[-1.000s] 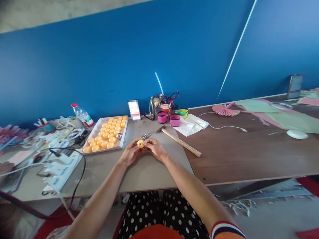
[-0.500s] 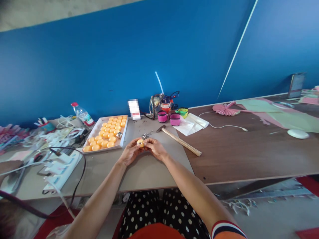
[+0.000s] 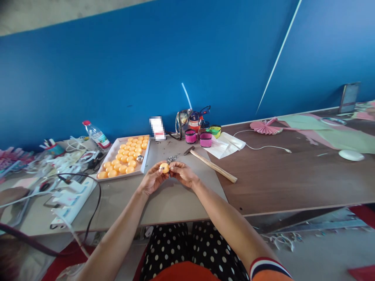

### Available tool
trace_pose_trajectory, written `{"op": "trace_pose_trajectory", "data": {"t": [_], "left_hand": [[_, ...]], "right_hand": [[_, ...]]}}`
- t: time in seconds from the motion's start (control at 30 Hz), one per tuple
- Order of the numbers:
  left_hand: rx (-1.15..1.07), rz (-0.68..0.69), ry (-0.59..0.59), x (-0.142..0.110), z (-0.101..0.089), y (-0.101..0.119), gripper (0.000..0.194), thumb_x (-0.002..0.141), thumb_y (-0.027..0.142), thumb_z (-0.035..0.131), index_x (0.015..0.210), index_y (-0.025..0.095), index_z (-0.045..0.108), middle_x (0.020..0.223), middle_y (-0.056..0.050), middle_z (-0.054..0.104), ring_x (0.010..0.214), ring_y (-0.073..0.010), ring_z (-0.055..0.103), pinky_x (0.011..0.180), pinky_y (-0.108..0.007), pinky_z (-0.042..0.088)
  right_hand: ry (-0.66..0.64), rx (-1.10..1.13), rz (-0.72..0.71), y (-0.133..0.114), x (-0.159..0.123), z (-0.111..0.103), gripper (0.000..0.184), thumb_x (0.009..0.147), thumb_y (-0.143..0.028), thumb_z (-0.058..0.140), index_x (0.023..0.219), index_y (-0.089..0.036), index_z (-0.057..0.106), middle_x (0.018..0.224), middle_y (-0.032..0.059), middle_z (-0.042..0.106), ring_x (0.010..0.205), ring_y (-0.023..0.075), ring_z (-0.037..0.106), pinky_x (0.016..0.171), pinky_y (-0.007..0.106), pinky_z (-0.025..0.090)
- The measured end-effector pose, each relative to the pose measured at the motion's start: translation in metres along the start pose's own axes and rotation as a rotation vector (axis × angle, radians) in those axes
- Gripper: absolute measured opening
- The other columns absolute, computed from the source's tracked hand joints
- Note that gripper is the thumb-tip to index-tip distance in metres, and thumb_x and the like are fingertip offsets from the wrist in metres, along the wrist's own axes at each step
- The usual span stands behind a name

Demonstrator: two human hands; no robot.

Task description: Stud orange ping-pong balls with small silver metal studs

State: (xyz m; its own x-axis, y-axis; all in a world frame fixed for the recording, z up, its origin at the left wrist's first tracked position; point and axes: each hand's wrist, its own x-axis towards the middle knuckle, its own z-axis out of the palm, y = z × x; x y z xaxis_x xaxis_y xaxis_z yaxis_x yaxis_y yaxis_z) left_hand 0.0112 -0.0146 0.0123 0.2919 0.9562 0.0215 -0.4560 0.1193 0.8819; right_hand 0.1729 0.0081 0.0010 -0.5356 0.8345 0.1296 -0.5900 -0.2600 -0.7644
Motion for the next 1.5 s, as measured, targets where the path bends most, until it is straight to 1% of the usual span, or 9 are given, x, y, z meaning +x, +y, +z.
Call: {"op": "trace_pose_trajectory", "data": {"t": [0.2,0.43,0.8,0.93,1.23,1.4,1.5], "left_hand": [[0.030,0.017,-0.001,-0.0003,0.0013,0.0005,0.039,0.066,0.025,0.072,0.103,0.019,0.061,0.079,-0.002,0.065,0.062,-0.0106,0.060,0.064,-0.026,0.046],[0.061,0.050,0.042,0.0002,0.0040,0.0003,0.038,0.067,0.023,0.072,0.102,0.018,0.061,0.081,-0.001,0.064,0.063,-0.0105,0.059,0.065,-0.026,0.045],[0.148,0.094,0.100,0.0022,0.0025,-0.0041,0.039,0.065,0.024,0.072,0.101,0.016,0.061,0.086,-0.003,0.063,0.066,-0.0118,0.058,0.070,-0.030,0.045],[0.174,0.098,0.112,0.0026,0.0021,-0.0046,0.039,0.065,0.024,0.072,0.101,0.016,0.061,0.086,-0.003,0.063,0.066,-0.0121,0.058,0.069,-0.030,0.045],[0.172,0.075,0.111,0.0022,0.0017,-0.0046,0.037,0.066,0.023,0.071,0.101,0.016,0.060,0.086,-0.002,0.063,0.066,-0.0121,0.059,0.069,-0.029,0.046],[0.178,0.068,0.132,0.0027,0.0001,-0.0056,0.039,0.064,0.024,0.072,0.101,0.017,0.061,0.092,-0.003,0.063,0.072,-0.0135,0.059,0.071,-0.029,0.047],[0.188,0.070,0.140,0.0038,-0.0022,-0.0074,0.041,0.063,0.024,0.073,0.102,0.017,0.062,0.092,-0.004,0.063,0.073,-0.0135,0.059,0.071,-0.029,0.048]], "right_hand": [[0.020,-0.053,0.004,0.0023,0.0009,0.0001,0.021,0.060,-0.032,0.076,0.069,-0.019,0.061,0.067,-0.0017,0.060,0.062,0.0121,0.051,0.071,0.033,0.041],[0.095,-0.117,-0.040,0.0015,0.0012,0.0040,0.018,0.061,-0.030,0.074,0.067,-0.018,0.061,0.062,-0.0036,0.058,0.058,0.0101,0.049,0.063,0.026,0.036],[0.118,-0.242,-0.055,0.0051,0.0041,-0.0014,0.020,0.063,-0.033,0.071,0.066,-0.018,0.059,0.060,-0.0037,0.056,0.059,0.0101,0.047,0.062,0.026,0.034],[0.144,-0.267,-0.044,0.0068,0.0048,-0.0033,0.021,0.062,-0.034,0.071,0.067,-0.017,0.059,0.061,-0.0037,0.056,0.059,0.0099,0.047,0.062,0.025,0.034],[0.113,-0.200,-0.013,0.0047,0.0033,-0.0014,0.024,0.060,-0.035,0.074,0.067,-0.018,0.058,0.062,-0.0033,0.057,0.061,0.0115,0.050,0.067,0.028,0.039],[0.114,-0.188,0.007,0.0039,0.0029,-0.0010,0.025,0.059,-0.036,0.074,0.066,-0.018,0.058,0.062,-0.0033,0.057,0.061,0.0114,0.050,0.067,0.029,0.041],[0.125,-0.191,0.011,0.0042,0.0030,-0.0017,0.026,0.058,-0.036,0.075,0.067,-0.018,0.059,0.062,-0.0032,0.057,0.060,0.0113,0.051,0.068,0.029,0.041]]}}
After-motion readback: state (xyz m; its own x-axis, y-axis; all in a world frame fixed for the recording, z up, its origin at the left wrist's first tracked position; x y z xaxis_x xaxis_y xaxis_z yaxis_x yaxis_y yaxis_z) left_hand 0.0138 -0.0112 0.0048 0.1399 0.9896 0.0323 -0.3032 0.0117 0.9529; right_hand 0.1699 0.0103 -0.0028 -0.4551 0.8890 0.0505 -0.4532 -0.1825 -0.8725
